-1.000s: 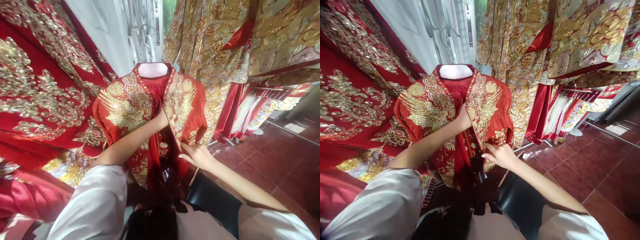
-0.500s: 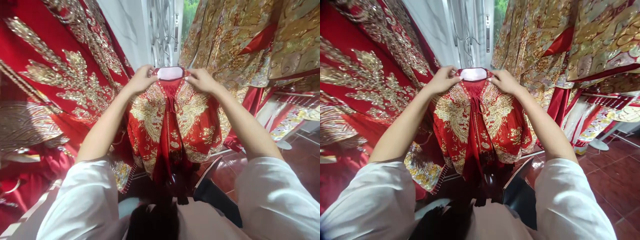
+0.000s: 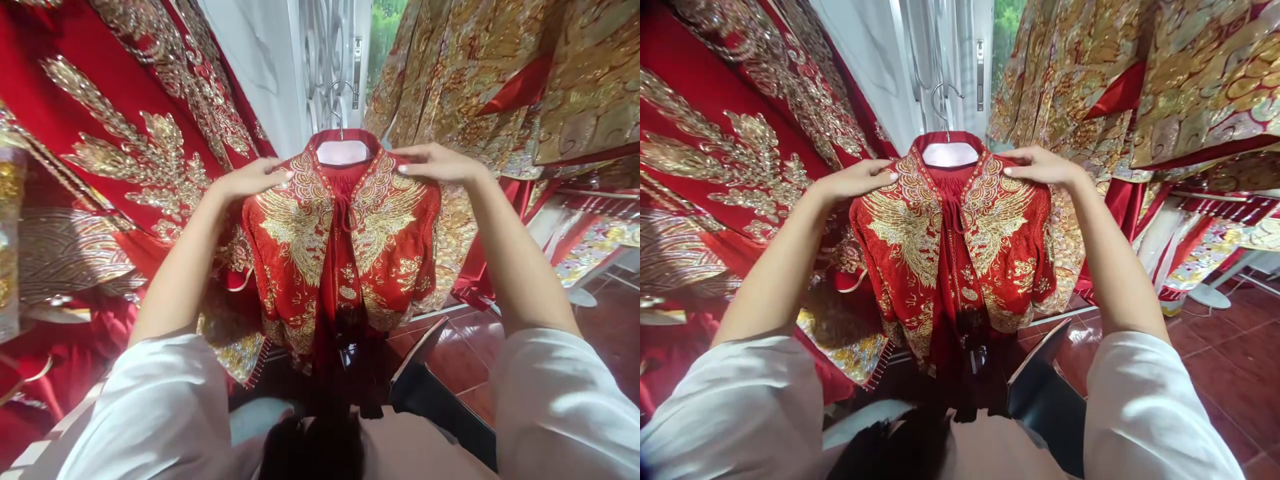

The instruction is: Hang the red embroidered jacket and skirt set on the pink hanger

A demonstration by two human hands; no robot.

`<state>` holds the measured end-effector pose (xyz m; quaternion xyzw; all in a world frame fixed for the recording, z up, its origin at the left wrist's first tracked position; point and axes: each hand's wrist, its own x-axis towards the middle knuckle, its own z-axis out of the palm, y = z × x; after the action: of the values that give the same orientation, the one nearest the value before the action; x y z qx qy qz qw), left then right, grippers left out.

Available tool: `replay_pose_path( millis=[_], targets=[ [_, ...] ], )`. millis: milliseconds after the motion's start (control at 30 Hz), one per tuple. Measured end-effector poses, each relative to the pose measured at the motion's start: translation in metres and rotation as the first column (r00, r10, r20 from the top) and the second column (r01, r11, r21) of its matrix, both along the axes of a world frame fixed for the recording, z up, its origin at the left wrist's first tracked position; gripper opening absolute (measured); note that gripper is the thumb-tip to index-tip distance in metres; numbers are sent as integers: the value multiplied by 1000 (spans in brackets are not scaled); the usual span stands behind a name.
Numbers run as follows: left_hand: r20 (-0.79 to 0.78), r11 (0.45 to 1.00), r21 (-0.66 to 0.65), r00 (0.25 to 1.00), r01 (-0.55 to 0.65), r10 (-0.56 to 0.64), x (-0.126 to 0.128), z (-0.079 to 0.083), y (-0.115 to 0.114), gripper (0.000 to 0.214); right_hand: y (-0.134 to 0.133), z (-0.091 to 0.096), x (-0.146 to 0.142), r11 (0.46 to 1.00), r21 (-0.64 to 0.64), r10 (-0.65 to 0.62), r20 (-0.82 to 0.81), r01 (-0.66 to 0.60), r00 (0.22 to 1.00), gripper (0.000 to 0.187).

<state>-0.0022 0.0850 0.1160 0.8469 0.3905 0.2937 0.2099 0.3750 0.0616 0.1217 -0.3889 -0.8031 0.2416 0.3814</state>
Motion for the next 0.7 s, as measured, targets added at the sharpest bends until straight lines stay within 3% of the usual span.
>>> replay_pose_path(
  millis=[67, 167, 200, 267, 333, 367, 433, 500, 533, 600, 700],
  targets=[
    [87, 996, -89, 996, -14, 21, -14, -17, -3, 47, -2, -11, 18, 999, -51, -15, 16, 16, 1000, 48],
    [181, 976, -2, 960, -218, 215, -9, -40, -13, 43, 1, -37, 22, 968, 78, -242, 35, 239, 970, 42],
    [201, 942, 74, 930, -329, 309, -1, -46, -17, 42, 2, -45, 17, 923, 161, -358, 27, 350, 933, 41],
    [264, 802, 220, 825, -555, 499, 20, -56, -26, 42, 2, -60, 0, 761, 322, -588, -24, 563, 809, 42],
    [333, 646, 308, 715, -698, 614, 44, -66, -35, 51, -5, -72, -22, 583, 428, -732, -92, 691, 675, 46],
    [356, 594, 336, 682, -731, 638, 56, -75, -40, 56, -12, -79, -34, 514, 458, -770, -128, 726, 625, 48],
    [366, 555, 382, 673, -738, 643, 78, -101, -53, 68, -31, -101, -60, 405, 488, -809, -202, 773, 552, 53],
    [339, 567, 419, 702, -709, 626, 95, -144, -68, 80, -52, -140, -87, 344, 496, -828, -240, 798, 506, 60],
    [310, 581, 425, 715, -694, 627, 102, -169, -75, 84, -62, -165, -99, 363, 500, -831, -208, 786, 515, 66],
    [243, 601, 400, 713, -691, 658, 106, -221, -87, 78, -74, -220, -116, 477, 492, -815, -62, 729, 576, 74],
    [211, 595, 353, 681, -722, 701, 95, -278, -97, 51, -76, -287, -118, 562, 359, -800, 8, 745, 600, 60]
  ],
)
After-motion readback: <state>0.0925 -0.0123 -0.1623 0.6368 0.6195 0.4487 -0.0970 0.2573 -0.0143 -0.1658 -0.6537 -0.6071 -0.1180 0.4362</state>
